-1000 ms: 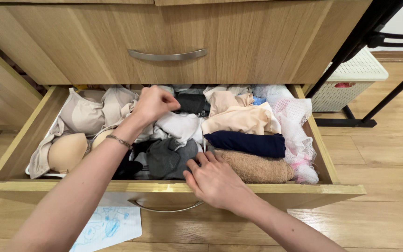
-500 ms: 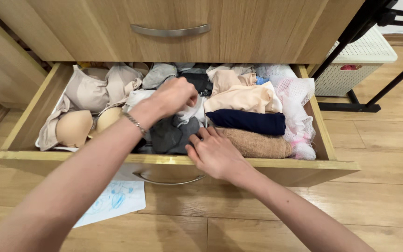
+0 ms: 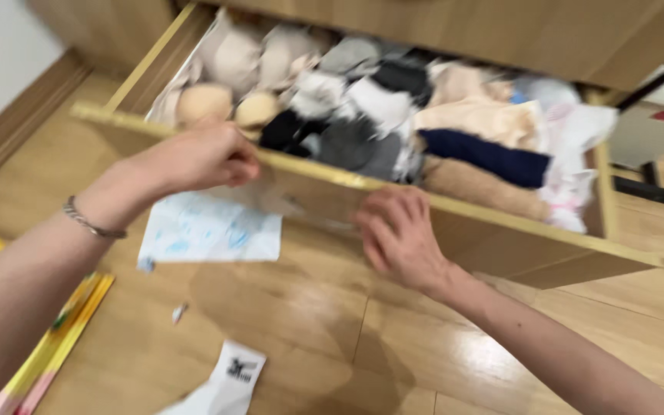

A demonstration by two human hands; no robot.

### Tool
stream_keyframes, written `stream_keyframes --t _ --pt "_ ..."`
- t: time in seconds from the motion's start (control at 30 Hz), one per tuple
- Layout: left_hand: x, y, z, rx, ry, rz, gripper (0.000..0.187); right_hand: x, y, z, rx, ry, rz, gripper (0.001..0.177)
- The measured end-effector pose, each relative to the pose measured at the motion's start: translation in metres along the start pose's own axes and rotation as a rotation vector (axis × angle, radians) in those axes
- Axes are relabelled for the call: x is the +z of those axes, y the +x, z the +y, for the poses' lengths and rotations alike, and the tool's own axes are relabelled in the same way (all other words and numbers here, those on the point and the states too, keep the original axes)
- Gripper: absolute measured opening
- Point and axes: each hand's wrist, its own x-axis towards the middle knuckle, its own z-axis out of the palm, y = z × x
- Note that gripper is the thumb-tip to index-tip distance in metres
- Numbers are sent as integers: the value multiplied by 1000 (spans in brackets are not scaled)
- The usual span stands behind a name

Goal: The person folds several pairs of socks and a red underwear on the floor, then places them into an open drawer. The person also gathers small pieces of trash and a drawing from the floor and folds the paper.

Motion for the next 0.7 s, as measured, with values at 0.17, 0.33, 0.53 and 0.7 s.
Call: stream_keyframes --t 0.17,0.33,0.53,0.7 --pt "58 -78 -81 -349 271 20 15 51 -21 -62 -211 281 -300 30" --pt "109 -123 -130 -248 464 252 95 106 -24 -92 -194 368 -399 24" --pt "136 -224 -124 -475 264 111 23 164 -40 -115 -116 567 -530 17" --pt "186 -324 -84 -313 -138 157 27 207 -33 -155 -191 641 -750 33"
